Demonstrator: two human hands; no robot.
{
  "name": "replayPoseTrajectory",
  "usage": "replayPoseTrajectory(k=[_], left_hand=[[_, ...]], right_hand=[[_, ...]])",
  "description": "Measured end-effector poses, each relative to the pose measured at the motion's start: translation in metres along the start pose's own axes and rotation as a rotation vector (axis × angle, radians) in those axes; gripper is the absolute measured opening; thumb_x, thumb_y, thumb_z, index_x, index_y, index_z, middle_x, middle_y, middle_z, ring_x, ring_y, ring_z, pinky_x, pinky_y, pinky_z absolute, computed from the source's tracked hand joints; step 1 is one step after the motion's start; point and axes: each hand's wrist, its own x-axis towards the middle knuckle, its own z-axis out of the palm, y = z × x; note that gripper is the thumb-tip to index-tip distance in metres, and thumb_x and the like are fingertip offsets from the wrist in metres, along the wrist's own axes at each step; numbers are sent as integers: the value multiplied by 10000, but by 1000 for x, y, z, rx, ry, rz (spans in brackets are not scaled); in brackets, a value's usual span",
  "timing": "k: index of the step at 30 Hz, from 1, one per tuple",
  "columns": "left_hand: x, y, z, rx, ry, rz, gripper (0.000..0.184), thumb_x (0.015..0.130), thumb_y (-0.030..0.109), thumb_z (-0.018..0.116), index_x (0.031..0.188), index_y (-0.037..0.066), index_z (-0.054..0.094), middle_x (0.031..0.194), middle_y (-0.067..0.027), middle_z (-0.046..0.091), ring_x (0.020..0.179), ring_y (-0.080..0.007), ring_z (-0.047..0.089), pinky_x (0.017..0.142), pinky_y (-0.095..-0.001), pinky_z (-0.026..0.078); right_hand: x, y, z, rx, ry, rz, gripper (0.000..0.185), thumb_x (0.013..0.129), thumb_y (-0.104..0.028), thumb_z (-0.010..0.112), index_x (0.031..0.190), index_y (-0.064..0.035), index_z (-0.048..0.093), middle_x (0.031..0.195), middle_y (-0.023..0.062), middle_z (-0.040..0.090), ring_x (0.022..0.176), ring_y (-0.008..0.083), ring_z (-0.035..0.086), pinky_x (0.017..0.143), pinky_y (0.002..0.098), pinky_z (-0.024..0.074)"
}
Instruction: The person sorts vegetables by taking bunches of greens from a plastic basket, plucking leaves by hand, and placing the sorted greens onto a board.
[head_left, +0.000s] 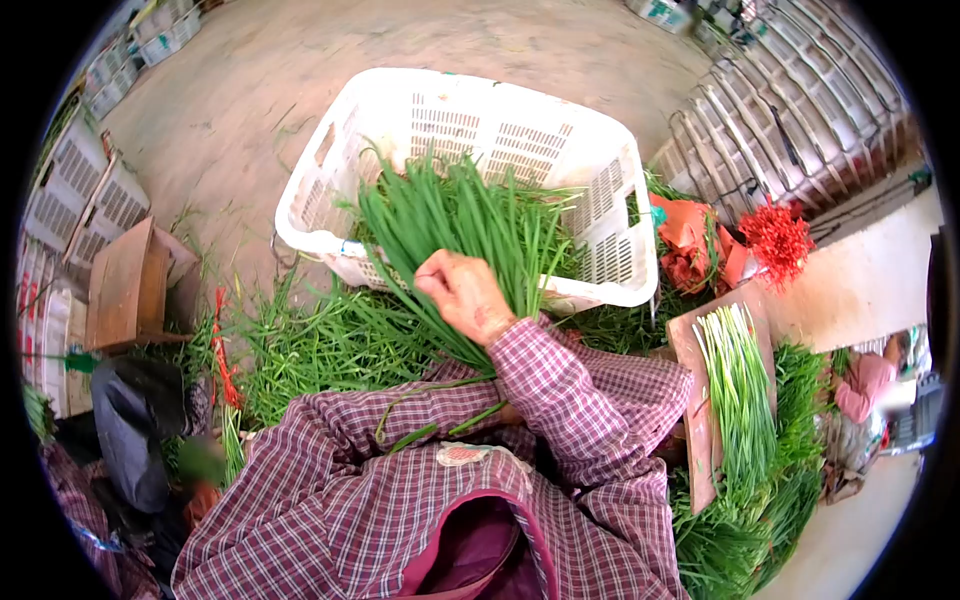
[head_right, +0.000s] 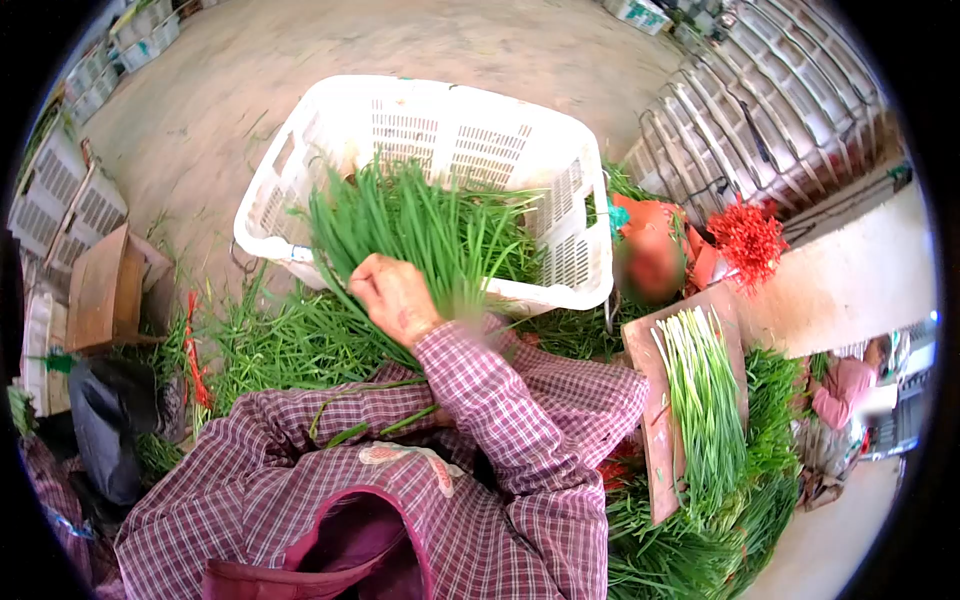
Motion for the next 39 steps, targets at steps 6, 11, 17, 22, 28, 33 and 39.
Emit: replayPoseTrajectory(k=[6, 11, 17, 22, 28, 33, 39], left_hand=[[-1, 63, -53, -389, 182, -100, 269, 837, 115, 565, 1103, 124, 526, 974, -28, 559, 850, -149, 548, 751, -303, 482], [-8, 148, -162, -661, 525, 10, 270, 833, 111, 575, 1098, 136, 533, 957, -18, 564, 830, -142, 552, 738, -294, 486], [-48, 111, -393, 94, 717, 176, 273, 877, 155, 561, 1141, 105, 512, 967, -41, 558, 935, -185, 550, 842, -322, 470], [-45, 95, -463, 519, 791, 197, 328, 865, 161, 593, 1179, 77, 544, 1057, -31, 572, 1007, -151, 541, 894, -287, 442], [-10, 108, -470, 545, 868, 62, 365, 832, 193, 648, 1153, 30, 587, 1064, -26, 582, 948, -116, 546, 843, -254, 424], [71, 169, -399, 883, 905, 314, 455, 838, 210, 664, 1235, 16, 552, 1116, -59, 623, 1006, -139, 577, 872, -256, 444], [192, 271, -205, 610, 724, 849, 259, 881, 116, 591, 1104, 0, 650, 1213, -68, 607, 1066, -124, 575, 937, -262, 439]], right_hand=[[-3, -90, -49, 721, -190, -20, 222, 929, -203, 554, 1061, -26, 572, 863, 62, 642, 741, 124, 630, 668, 254, 537], [-41, -121, -153, 474, 388, -520, 359, 937, -247, 512, 1244, -62, 491, 990, 96, 624, 903, 169, 613, 776, 315, 507], [-89, -12, -175, -357, 536, 74, 354, 889, -268, 575, 1183, -70, 560, 988, 144, 641, 916, 203, 642, 727, 351, 518], [-106, -1, -170, 75, 505, 49, 314, 848, -261, 613, 1082, -52, 606, 859, 96, 678, 819, 289, 652, 721, 408, 515], [-123, 2, -179, -359, 632, 248, 427, 829, -377, 624, 1115, -63, 594, 919, 90, 661, 856, 308, 640, 738, 410, 511], [-120, -29, -212, -171, 706, -58, 967, 734, -477, 692, 1423, -1, 208, 1308, 243, 416, 1216, 383, 418, 1024, 408, 350], [-91, -73, -275, -630, 1169, -421, 1393, 439, -562, 845, 1466, -47, 58, 1408, 280, 203, 1322, 440, 207, 1045, 585, 220]])
